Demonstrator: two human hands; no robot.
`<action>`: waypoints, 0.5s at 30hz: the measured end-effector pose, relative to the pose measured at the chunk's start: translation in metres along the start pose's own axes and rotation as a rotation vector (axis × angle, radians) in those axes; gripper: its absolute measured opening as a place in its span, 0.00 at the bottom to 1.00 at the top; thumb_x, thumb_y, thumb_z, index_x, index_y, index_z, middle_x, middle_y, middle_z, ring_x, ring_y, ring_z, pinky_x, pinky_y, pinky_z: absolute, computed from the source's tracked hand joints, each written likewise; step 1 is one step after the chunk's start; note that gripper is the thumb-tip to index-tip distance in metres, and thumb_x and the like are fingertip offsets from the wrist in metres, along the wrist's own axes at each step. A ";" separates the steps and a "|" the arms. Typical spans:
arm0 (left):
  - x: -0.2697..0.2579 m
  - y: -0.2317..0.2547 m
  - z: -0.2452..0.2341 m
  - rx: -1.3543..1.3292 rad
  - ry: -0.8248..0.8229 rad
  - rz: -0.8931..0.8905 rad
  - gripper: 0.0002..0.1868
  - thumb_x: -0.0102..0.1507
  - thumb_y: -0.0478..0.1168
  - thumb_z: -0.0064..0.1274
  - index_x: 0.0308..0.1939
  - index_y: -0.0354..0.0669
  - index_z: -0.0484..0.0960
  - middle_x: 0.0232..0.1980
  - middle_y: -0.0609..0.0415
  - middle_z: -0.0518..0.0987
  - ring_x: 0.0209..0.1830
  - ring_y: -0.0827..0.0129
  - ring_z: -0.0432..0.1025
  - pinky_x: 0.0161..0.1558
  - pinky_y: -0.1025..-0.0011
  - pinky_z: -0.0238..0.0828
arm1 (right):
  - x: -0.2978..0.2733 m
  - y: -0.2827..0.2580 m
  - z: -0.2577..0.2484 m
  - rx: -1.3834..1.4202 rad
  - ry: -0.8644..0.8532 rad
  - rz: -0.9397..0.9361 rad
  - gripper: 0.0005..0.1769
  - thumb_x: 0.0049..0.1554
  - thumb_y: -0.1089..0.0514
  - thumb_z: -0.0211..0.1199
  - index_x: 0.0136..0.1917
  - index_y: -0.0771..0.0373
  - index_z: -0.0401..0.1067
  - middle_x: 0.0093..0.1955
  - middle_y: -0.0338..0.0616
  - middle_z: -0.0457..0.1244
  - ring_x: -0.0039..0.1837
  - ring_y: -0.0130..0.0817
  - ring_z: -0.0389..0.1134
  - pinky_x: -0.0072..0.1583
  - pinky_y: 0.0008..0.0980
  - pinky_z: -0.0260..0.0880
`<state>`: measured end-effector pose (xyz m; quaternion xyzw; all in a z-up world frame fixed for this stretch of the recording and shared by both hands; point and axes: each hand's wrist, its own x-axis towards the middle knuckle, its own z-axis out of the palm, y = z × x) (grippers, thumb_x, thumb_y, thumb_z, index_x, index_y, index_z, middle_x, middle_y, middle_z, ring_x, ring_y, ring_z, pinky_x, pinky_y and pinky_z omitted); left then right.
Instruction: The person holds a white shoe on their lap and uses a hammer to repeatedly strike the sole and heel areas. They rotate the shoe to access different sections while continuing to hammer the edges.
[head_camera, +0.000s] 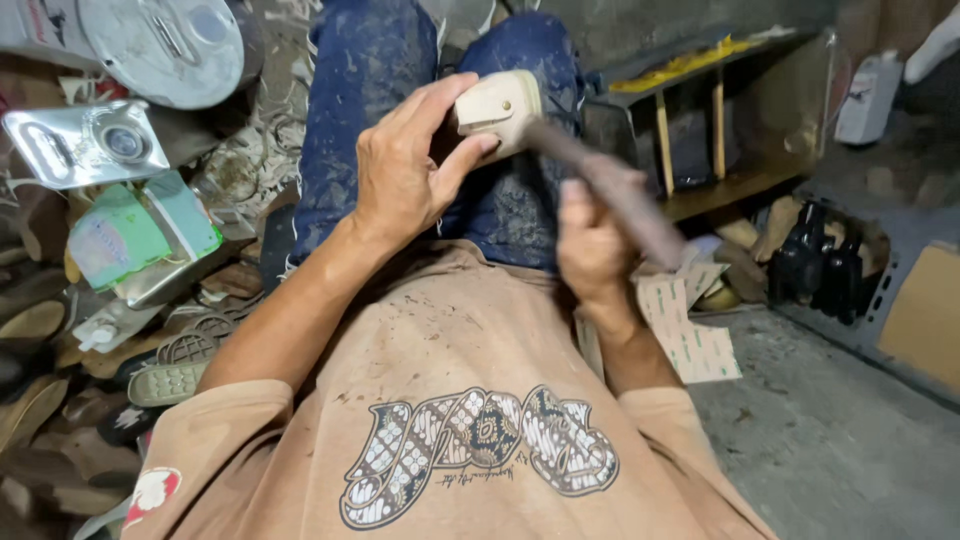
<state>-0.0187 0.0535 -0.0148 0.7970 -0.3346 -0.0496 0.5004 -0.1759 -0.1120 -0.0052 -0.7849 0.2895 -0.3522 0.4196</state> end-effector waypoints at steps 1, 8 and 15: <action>0.002 -0.003 0.000 0.007 -0.018 0.011 0.21 0.70 0.47 0.60 0.62 0.42 0.75 0.60 0.47 0.81 0.55 0.54 0.80 0.54 0.63 0.75 | -0.004 0.016 -0.005 -0.100 -0.216 -0.069 0.15 0.68 0.52 0.53 0.42 0.63 0.61 0.35 0.44 0.58 0.33 0.35 0.60 0.35 0.32 0.64; 0.032 0.028 -0.045 -0.200 -0.021 -0.114 0.16 0.67 0.46 0.62 0.52 0.41 0.79 0.46 0.54 0.82 0.41 0.67 0.73 0.45 0.70 0.67 | 0.030 0.009 -0.022 0.197 -0.183 0.069 0.06 0.68 0.63 0.51 0.53 0.65 0.55 0.32 0.46 0.51 0.29 0.31 0.55 0.30 0.30 0.62; 0.027 -0.012 0.016 -0.345 -0.146 -0.423 0.29 0.67 0.61 0.45 0.65 0.52 0.63 0.46 0.60 0.81 0.34 0.68 0.70 0.40 0.68 0.66 | 0.070 -0.002 -0.010 0.280 -0.217 0.167 0.12 0.66 0.56 0.57 0.52 0.66 0.59 0.34 0.44 0.55 0.29 0.28 0.55 0.29 0.28 0.61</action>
